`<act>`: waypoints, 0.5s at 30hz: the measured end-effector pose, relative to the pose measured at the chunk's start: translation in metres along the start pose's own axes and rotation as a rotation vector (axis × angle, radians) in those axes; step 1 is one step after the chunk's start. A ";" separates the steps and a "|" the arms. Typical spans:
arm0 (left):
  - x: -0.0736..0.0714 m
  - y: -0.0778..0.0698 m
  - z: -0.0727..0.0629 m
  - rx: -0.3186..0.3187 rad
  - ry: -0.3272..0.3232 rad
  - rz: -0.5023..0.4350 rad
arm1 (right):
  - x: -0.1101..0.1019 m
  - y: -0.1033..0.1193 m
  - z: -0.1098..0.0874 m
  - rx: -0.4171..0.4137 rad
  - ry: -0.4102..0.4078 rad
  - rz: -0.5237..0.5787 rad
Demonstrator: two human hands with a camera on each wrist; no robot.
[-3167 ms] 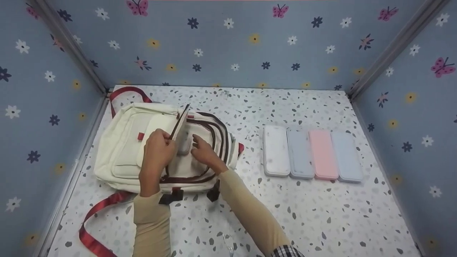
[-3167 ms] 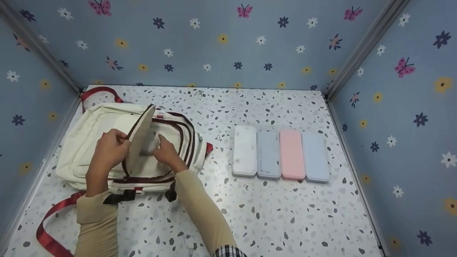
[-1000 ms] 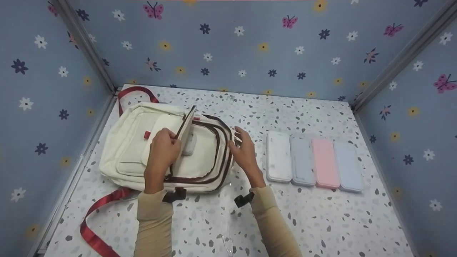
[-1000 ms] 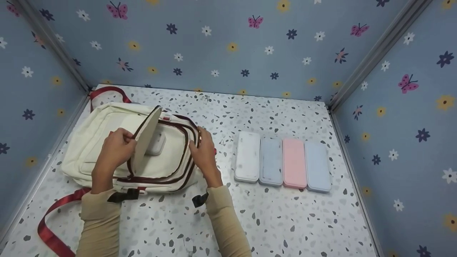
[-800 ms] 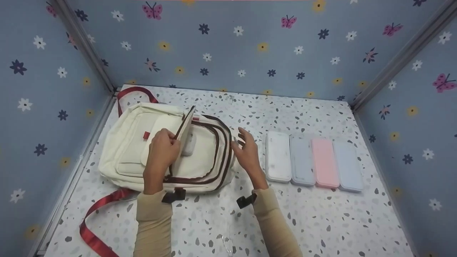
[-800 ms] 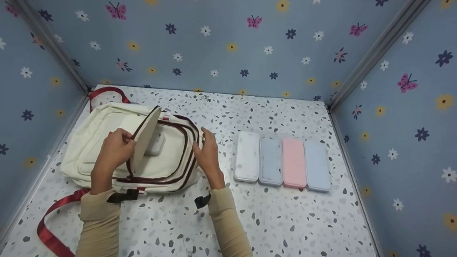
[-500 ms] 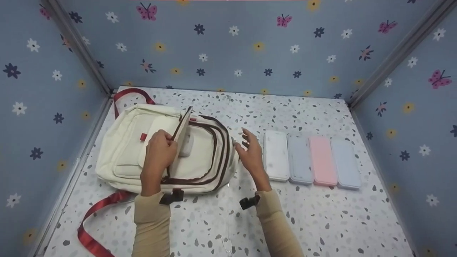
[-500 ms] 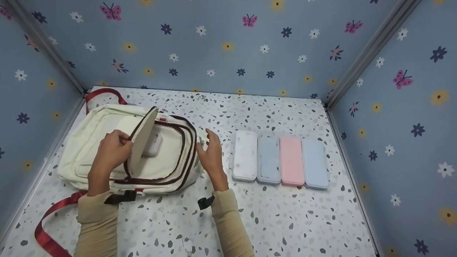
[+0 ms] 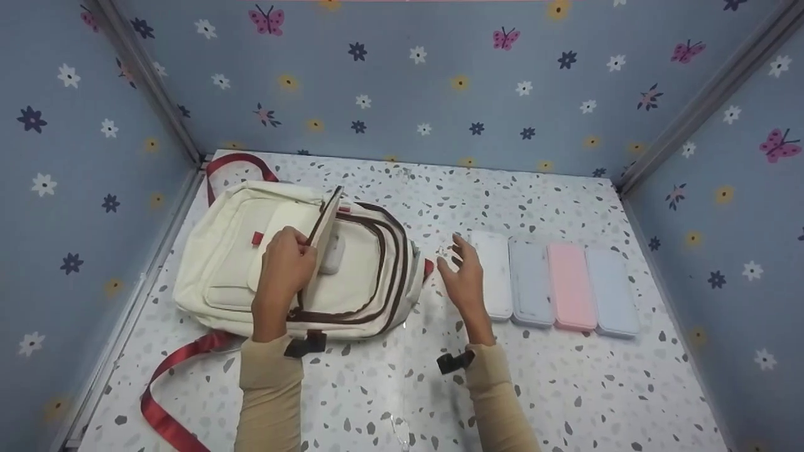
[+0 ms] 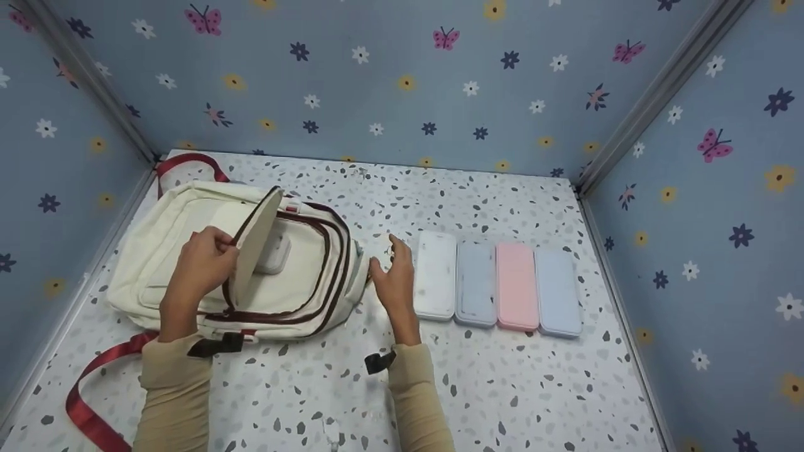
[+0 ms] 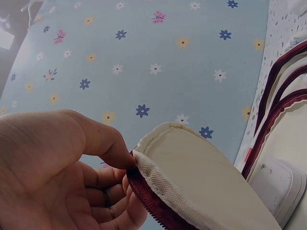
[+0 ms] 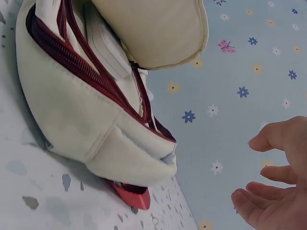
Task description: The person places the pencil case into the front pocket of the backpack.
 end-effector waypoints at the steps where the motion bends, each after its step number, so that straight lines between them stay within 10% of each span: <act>1: 0.001 -0.001 0.001 0.002 0.001 0.000 | -0.004 -0.002 -0.001 0.006 -0.008 -0.002; 15: -0.001 0.003 0.002 -0.001 -0.015 0.006 | -0.038 -0.036 -0.013 0.112 -0.095 -0.074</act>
Point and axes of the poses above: each hand's wrist, its own z-axis towards the middle knuckle, its own x-axis out of the palm, y = z × x, the point moved 8 cm from there along z, towards the middle knuckle, and after that the axes turned 8 degrees about z, right-handed, at the moved point
